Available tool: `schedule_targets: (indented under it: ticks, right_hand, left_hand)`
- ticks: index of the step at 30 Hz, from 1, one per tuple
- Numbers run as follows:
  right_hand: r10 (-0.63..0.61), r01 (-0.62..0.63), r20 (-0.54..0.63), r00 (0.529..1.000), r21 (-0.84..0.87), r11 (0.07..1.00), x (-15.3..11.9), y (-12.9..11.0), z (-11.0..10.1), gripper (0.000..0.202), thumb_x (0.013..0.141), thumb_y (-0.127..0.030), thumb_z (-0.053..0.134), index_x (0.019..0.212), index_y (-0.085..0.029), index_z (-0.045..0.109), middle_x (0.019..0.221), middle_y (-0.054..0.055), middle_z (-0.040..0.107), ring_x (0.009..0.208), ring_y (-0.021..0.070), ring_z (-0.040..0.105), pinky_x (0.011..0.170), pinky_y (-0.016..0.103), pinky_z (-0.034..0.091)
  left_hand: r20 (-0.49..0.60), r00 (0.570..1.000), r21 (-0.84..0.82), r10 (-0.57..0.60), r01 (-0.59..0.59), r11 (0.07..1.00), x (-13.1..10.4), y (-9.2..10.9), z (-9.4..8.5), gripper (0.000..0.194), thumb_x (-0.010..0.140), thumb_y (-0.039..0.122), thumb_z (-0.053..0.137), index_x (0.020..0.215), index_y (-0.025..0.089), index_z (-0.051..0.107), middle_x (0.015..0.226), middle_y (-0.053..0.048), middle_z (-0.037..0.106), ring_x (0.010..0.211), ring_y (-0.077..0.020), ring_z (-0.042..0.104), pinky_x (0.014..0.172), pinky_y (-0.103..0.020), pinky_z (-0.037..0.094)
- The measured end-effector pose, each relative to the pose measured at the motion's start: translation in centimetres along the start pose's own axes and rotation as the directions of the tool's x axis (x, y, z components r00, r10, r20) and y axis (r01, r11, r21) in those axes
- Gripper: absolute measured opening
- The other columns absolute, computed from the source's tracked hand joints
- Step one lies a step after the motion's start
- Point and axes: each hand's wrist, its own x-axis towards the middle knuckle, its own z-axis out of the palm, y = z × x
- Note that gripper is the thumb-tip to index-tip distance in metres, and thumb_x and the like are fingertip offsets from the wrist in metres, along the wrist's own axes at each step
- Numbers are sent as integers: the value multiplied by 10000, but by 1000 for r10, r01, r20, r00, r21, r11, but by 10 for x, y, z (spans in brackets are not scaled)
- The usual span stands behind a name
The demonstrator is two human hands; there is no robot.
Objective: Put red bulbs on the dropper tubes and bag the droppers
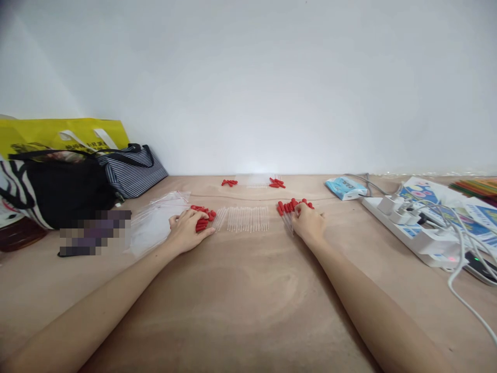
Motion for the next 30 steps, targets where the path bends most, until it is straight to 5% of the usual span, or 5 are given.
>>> schedule_targets:
  ticks: [11,15,19,25,30]
  right_hand:
    - [-113,109,-33,993,-100,989,-4,5,-4,256,768,-274,409,808,-228,658,873,55,640,845,226,530,740,367,266]
    - [-184,180,-77,980,-49,982,-11,-5,-3,287,778,-326,398,779,-204,658,855,66,644,823,210,527,733,355,262]
    - [-235,236,29,971,-26,971,-16,-32,-2,263,770,-350,426,792,-209,646,809,67,654,830,223,546,756,372,263]
    - [-74,105,244,967,-114,988,-2,-63,1,322,781,-369,403,761,-158,646,833,136,650,850,269,573,765,399,293]
    - [-39,78,280,959,-128,989,5,-67,5,297,759,-315,421,803,-129,647,881,151,644,842,262,582,753,391,329]
  left_hand:
    - [44,998,-66,-50,53,996,6,-10,0,152,804,161,445,869,209,574,990,-61,607,991,-227,509,775,-404,290]
    - [-47,999,-52,-5,3,999,6,-11,-1,188,789,108,430,850,209,577,951,-52,631,936,-226,540,788,-411,276]
    - [-198,971,-104,132,-154,983,-3,8,2,190,799,129,426,904,210,563,959,-41,633,920,-210,540,826,-397,260]
    - [-47,938,-305,345,-342,889,-21,43,18,216,787,107,434,939,205,553,928,-6,627,872,-160,546,862,-383,237]
    - [-4,944,-282,329,-317,906,-20,48,22,171,790,239,516,927,220,618,907,-37,591,893,-197,515,821,-411,250]
